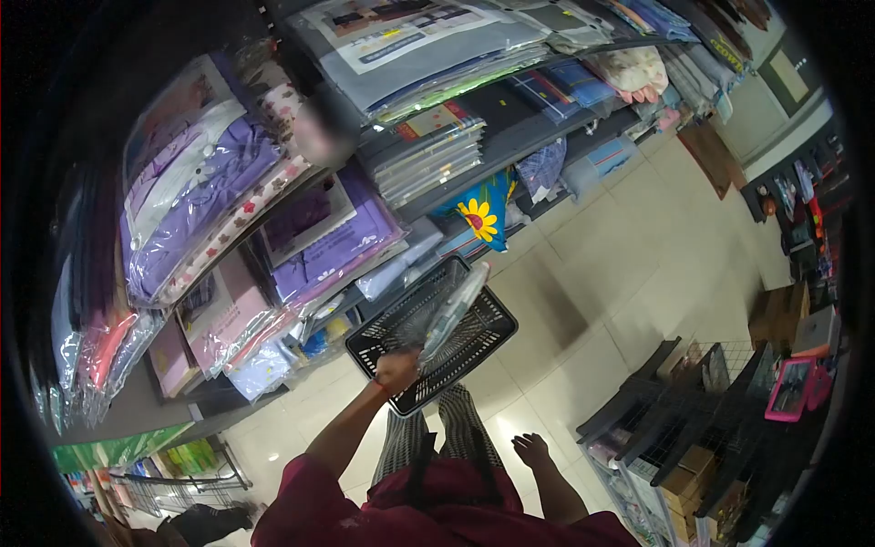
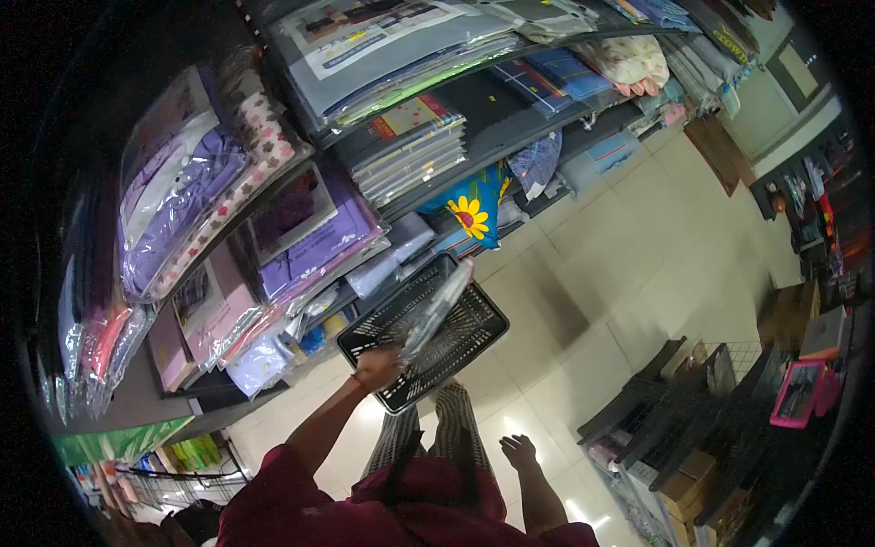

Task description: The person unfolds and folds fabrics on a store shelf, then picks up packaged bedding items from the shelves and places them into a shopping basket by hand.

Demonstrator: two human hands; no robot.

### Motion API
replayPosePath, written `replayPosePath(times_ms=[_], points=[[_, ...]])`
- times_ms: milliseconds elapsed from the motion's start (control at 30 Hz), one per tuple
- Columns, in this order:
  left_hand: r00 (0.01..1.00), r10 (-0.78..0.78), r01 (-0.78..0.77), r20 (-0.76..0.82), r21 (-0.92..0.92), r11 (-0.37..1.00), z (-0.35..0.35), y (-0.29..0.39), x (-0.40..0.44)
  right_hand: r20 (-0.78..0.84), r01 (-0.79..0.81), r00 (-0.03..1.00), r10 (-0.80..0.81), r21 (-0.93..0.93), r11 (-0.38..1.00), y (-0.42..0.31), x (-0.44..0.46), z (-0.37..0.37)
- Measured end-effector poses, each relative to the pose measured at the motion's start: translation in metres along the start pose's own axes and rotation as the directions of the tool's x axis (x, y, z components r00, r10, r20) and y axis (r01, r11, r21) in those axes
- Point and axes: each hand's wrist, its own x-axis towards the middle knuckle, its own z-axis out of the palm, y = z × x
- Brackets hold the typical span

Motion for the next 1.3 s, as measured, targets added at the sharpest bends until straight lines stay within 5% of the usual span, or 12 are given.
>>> replayPosePath(times_ms=[233, 500, 567, 733, 833, 900, 1000, 1033, 1100, 1133, 1167, 1300], points=[[0.807, -0.167, 0.122, 0.567, 0.117, 0.986, 0.100, 0.000, 0.016, -0.114, -0.156, 0.985, 0.126, -0.316, 0.936, -0.042, -0.007, 0.003], [0.844, -0.126, 0.256, 0.522, -0.185, 0.949, 0.150, 0.002, -0.045, 0.156, 0.097, 0.988, -0.002, -0.606, 0.790, -0.084, 0.015, 0.110], [0.895, -0.029, 0.090, 0.444, -0.117, 0.989, 0.186, -0.035, -0.071, 0.099, 0.050, 0.995, 0.028, -0.698, 0.714, -0.088, 0.035, 0.131], [0.834, -0.385, 0.468, 0.395, -0.136, 0.873, 0.088, -0.013, -0.132, 0.323, 0.249, 0.946, 0.015, -0.757, 0.604, -0.090, 0.046, 0.226], [0.885, -0.325, 0.411, 0.334, -0.228, 0.883, 0.066, -0.014, -0.158, 0.644, 0.426, 0.758, 0.101, -0.607, 0.671, -0.096, 0.025, 0.309], [0.967, -0.058, 0.028, 0.249, 0.122, 0.992, 0.075, -0.022, -0.173, 0.742, 0.537, 0.665, 0.084, -0.554, 0.636, -0.097, -0.004, 0.381], [0.945, -0.158, 0.079, -0.288, -0.269, 0.960, 0.107, -0.043, -0.193, 0.969, 0.911, 0.225, -0.098, -0.174, 0.375, -0.114, -0.122, 0.508], [0.950, -0.230, 0.140, -0.211, -0.369, 0.919, 0.085, -0.044, -0.198, 0.986, 0.927, 0.105, -0.129, -0.050, 0.371, -0.119, -0.162, 0.542], [0.943, -0.331, 0.264, -0.030, -0.540, 0.799, 0.002, -0.035, -0.217, 0.982, 0.997, -0.077, -0.171, 0.078, -0.002, -0.126, -0.252, 0.599], [0.937, -0.250, 0.117, -0.245, -0.455, 0.883, 0.010, -0.059, -0.221, 0.953, 0.948, -0.262, -0.149, 0.225, -0.225, -0.129, -0.292, 0.623], [0.841, -0.531, 0.400, -0.103, -0.542, 0.739, -0.054, -0.034, -0.229, 0.897, 0.828, -0.434, -0.089, 0.358, -0.432, -0.128, -0.320, 0.646], [0.746, -0.581, 0.340, -0.327, -0.563, 0.753, -0.119, -0.038, -0.255, 0.876, 0.582, -0.482, 0.030, 0.346, -0.736, -0.102, -0.336, 0.715]])
